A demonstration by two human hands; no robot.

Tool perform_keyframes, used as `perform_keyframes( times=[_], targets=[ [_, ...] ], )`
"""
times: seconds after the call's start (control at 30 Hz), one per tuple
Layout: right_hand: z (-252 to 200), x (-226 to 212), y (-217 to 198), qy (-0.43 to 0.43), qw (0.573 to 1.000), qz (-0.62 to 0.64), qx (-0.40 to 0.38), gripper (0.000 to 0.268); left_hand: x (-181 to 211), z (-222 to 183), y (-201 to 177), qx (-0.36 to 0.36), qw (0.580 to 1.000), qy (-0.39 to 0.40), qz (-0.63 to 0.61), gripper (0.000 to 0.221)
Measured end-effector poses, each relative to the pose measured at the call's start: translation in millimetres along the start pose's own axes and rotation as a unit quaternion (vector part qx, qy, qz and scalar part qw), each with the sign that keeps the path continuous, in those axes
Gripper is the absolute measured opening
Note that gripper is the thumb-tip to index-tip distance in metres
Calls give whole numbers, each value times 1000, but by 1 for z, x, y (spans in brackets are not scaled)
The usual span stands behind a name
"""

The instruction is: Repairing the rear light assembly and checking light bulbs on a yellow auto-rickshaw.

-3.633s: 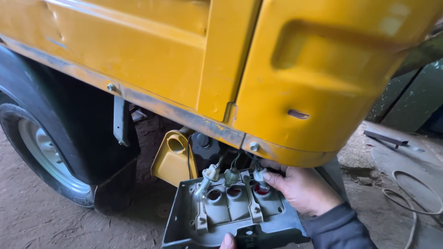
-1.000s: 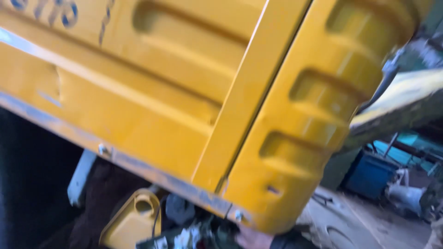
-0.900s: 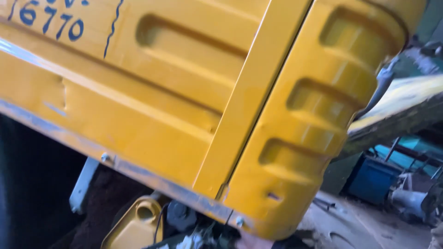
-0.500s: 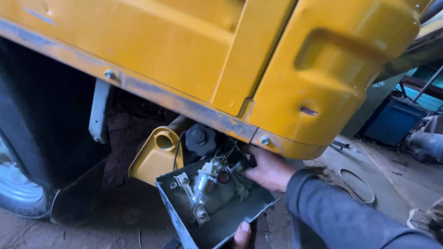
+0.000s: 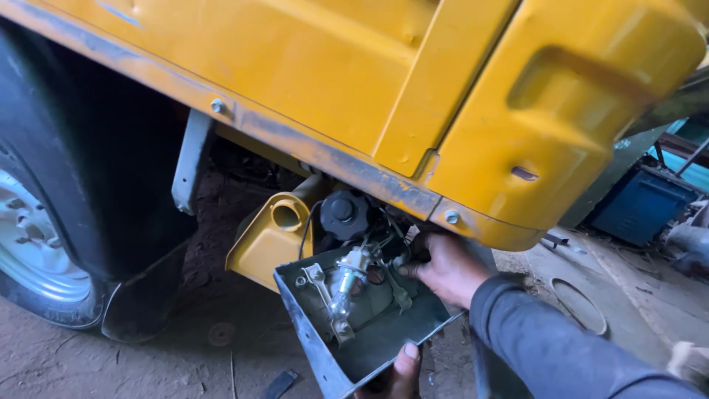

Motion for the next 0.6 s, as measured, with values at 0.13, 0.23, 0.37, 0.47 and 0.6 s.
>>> perform_keyframes(
  times=[0.13, 0.23, 0.37, 0.47, 0.6],
  targets=[
    [-5, -13, -8, 8, 997, 43, 67, 66, 15, 16, 45, 29, 998, 4, -51, 67],
    [1, 8, 5, 66, 997, 28, 31, 41, 29, 17, 46, 45, 998, -13, -32, 82],
    [0, -10, -9, -44, 995, 18, 91, 57, 43, 15, 50, 25, 998, -18, -53, 87],
    [-4, -28, -6, -74, 994, -73, 27, 33, 23, 15, 52, 29, 993, -62, -93, 81],
    [-8, -20, -1, 41, 990, -130, 29, 43, 11, 14, 45, 61, 991, -75, -95, 84]
  ],
)
Point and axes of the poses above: each hand's wrist, its own z-axis towards the middle knuckle, its own y-axis out of the palm, x = y × z, the point moved 9 cm from there along z, towards the middle knuckle, and after that the axes turned 3 degrees about -y, right-handed, at the moved point
